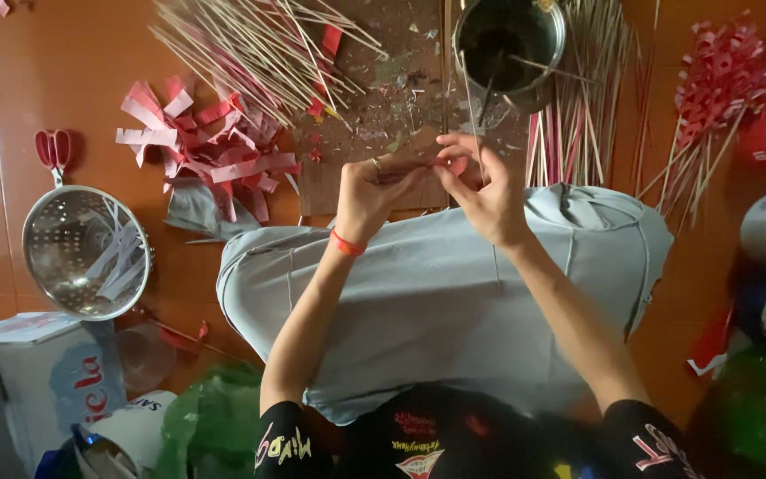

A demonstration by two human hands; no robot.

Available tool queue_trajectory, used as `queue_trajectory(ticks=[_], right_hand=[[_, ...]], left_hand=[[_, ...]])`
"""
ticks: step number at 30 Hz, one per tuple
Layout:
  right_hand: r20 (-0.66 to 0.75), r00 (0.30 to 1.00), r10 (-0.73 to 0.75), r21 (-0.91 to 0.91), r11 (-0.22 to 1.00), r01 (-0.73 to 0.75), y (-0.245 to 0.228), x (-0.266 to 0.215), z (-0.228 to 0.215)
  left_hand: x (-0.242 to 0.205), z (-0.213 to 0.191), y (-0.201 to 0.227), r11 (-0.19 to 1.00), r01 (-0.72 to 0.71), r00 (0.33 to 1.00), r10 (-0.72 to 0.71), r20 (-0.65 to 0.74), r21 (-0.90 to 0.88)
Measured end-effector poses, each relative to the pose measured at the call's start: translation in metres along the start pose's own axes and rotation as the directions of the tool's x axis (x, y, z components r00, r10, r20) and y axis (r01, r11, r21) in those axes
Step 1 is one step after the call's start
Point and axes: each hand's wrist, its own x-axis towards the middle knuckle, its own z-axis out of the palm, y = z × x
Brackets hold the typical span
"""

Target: Attaching red paper pieces to wooden sticks to create decorative items.

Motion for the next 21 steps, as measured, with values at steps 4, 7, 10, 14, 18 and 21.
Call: queue_trajectory(ticks=[4,7,10,14,18,21], right_hand=[[-0.015,0.986,-0.168,-0.169,0.972,0.163,-0.025,-0.001,0.004],[-0.017,0.946,-0.322,-0.122,0.94,0.318,-0.037,-0.005,0.005],[-0.036,0.935,-0.353,-0.102,0.932,0.348,-0.025,-0.016,0.003],[-0.065,0.967,-0.248,-0.219,0.949,0.228,-0.033,-0.028,0.005],[0.03,0.959,-0.283,-0.192,0.94,0.284,-0.053,-0.033,0.009],[0.071,0.954,-0.29,-0.204,0.932,0.298,-0.052,-0.032,0.008]], left_hand=[[0.002,0.0,0.006,0.997,0.002,1.0,-0.003,-0.004,-0.078],[0.005,-0.003,0.015,0.991,0.042,0.999,-0.045,-0.02,-0.124],[0.011,-0.005,0.031,0.965,0.07,0.987,-0.103,-0.12,-0.254],[0.017,-0.004,0.075,0.974,-0.011,0.978,-0.037,-0.206,-0.226],[0.022,0.008,0.097,0.872,-0.078,0.992,0.018,-0.128,-0.483],[0.023,0.014,0.089,0.834,-0.053,0.987,-0.041,-0.158,-0.55]])
